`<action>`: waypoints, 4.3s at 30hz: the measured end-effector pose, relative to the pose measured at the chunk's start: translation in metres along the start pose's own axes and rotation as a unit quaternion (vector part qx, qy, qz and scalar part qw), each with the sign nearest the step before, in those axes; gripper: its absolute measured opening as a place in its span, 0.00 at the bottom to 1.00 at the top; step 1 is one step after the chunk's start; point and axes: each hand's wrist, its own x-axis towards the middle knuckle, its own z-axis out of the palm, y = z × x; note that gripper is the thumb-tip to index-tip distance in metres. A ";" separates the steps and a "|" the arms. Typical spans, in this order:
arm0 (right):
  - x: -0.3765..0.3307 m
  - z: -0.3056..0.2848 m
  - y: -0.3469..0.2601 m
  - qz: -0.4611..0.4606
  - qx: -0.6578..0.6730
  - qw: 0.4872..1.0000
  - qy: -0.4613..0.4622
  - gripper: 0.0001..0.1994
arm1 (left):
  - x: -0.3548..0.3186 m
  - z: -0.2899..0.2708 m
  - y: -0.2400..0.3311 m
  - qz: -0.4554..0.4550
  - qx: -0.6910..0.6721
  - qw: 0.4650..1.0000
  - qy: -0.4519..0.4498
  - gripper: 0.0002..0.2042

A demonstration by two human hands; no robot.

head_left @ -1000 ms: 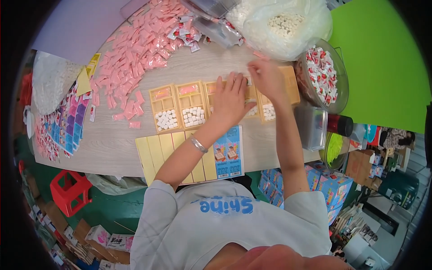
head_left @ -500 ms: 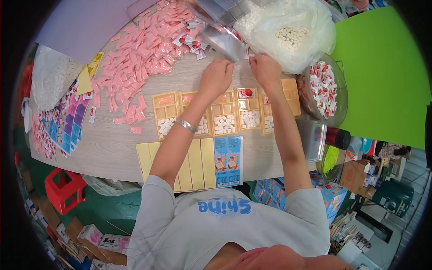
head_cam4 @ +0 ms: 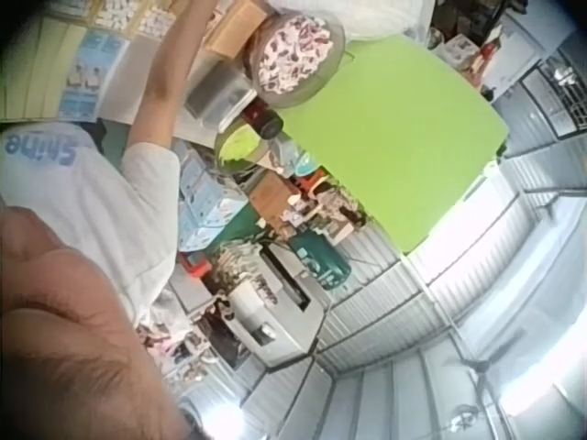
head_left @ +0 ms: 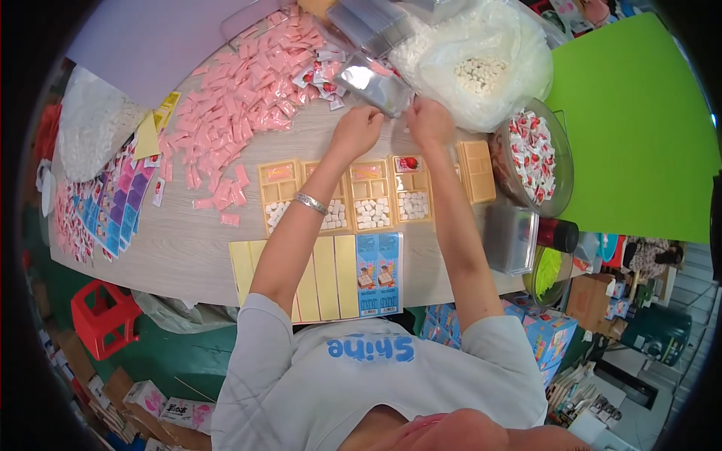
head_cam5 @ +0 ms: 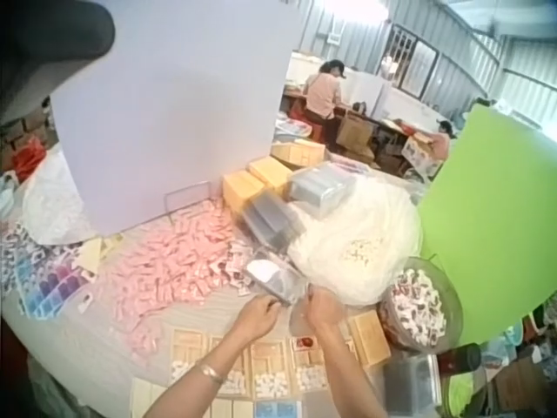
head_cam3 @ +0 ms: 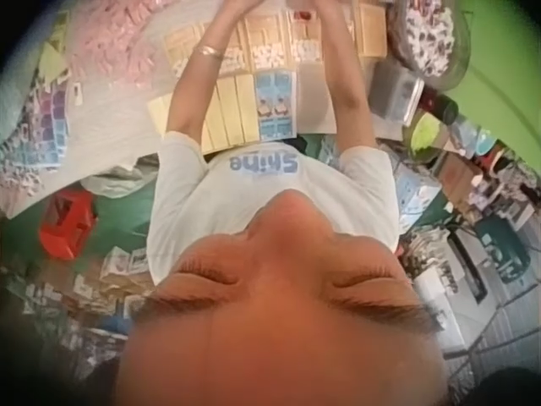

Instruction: Sorting small items into plastic trays and applying decorative labels.

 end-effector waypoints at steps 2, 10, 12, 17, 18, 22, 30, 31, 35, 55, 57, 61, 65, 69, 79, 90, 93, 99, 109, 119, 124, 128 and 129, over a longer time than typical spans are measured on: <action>-0.018 -0.024 0.001 -0.001 -0.037 0.999 0.012 0.09 | 0.000 -0.004 -0.003 0.003 -0.014 1.000 0.002 0.19; -0.093 -0.064 0.011 -0.438 0.087 0.887 0.117 0.06 | -0.031 -0.031 0.054 -0.226 -0.125 0.934 -0.246 0.21; -0.092 -0.060 0.006 -0.445 0.102 0.884 0.103 0.06 | -0.041 -0.024 0.027 -0.217 -0.173 0.936 -0.214 0.20; -0.053 -0.048 0.008 -0.211 0.214 0.951 0.074 0.07 | -0.069 -0.047 0.035 -0.228 -0.359 0.899 -0.107 0.15; -0.036 -0.035 0.012 -0.104 0.096 0.990 0.018 0.09 | -0.073 -0.051 0.031 -0.231 -0.380 0.889 -0.105 0.13; -0.027 -0.002 0.011 -0.072 -0.049 0.995 0.052 0.17 | -0.093 -0.064 0.020 -0.220 -0.470 0.847 -0.116 0.14; -0.100 -0.074 -0.028 -0.127 0.375 0.907 -0.140 0.08 | -0.132 -0.094 0.029 -0.200 -0.414 0.883 -0.096 0.09; -0.112 -0.081 -0.036 -0.131 0.478 0.837 -0.231 0.09 | -0.137 -0.094 0.029 -0.170 -0.339 0.915 -0.135 0.09; -0.140 -0.092 -0.050 -0.100 0.508 0.798 -0.307 0.10 | -0.155 -0.092 0.046 -0.133 -0.176 0.972 -0.086 0.08; -0.130 -0.019 -0.092 0.000 0.445 0.874 -0.196 0.10 | -0.204 -0.127 0.006 -0.261 -0.477 0.836 0.069 0.10; -0.130 -0.014 -0.100 -0.034 0.342 0.923 -0.170 0.12 | -0.204 -0.130 0.002 -0.269 -0.516 0.811 0.069 0.10; -0.140 -0.016 -0.104 -0.115 0.160 0.980 -0.022 0.13 | -0.207 -0.134 0.005 -0.218 -0.428 0.874 0.074 0.11; -0.162 -0.052 -0.104 -0.091 0.382 0.919 -0.023 0.09 | -0.217 -0.133 -0.005 -0.173 -0.404 0.896 0.061 0.10; -0.203 -0.080 -0.102 -0.074 0.441 0.819 -0.360 0.06 | -0.221 -0.132 0.002 -0.166 -0.392 0.905 -0.015 0.08; -0.170 -0.052 -0.081 -0.050 0.515 0.796 -0.314 0.06 | -0.192 -0.125 0.001 -0.148 -0.342 0.928 0.007 0.11; -0.114 -0.027 -0.027 -0.015 0.211 0.963 -0.168 0.07 | -0.167 -0.077 -0.015 0.082 0.360 0.929 -0.011 0.38; -0.111 -0.047 -0.057 -0.040 0.112 0.988 -0.101 0.10 | -0.167 -0.079 -0.017 0.081 0.359 0.929 -0.025 0.40; -0.054 0.000 -0.140 -0.138 0.035 0.990 0.010 0.16 | -0.169 -0.087 0.004 0.075 0.337 0.937 -0.052 0.42; -0.059 -0.022 -0.089 -0.172 0.194 0.944 -0.205 0.10 | -0.146 -0.122 0.013 0.017 0.005 0.995 0.096 0.26; -0.167 -0.048 -0.111 -0.058 0.561 0.719 -0.406 0.10 | -0.187 -0.128 0.006 -0.146 -0.316 0.931 0.106 0.07; -0.138 -0.017 -0.148 -0.005 0.506 0.765 -0.397 0.13 | -0.177 -0.140 -0.013 -0.187 -0.144 0.958 0.163 0.08; -0.136 -0.007 -0.177 -0.138 0.261 0.934 -0.200 0.13 | -0.156 -0.145 -0.018 -0.155 0.096 0.961 0.206 0.09; -0.137 -0.005 -0.181 -0.135 0.217 0.954 -0.159 0.13 | -0.155 -0.143 -0.021 -0.156 0.096 0.961 0.206 0.09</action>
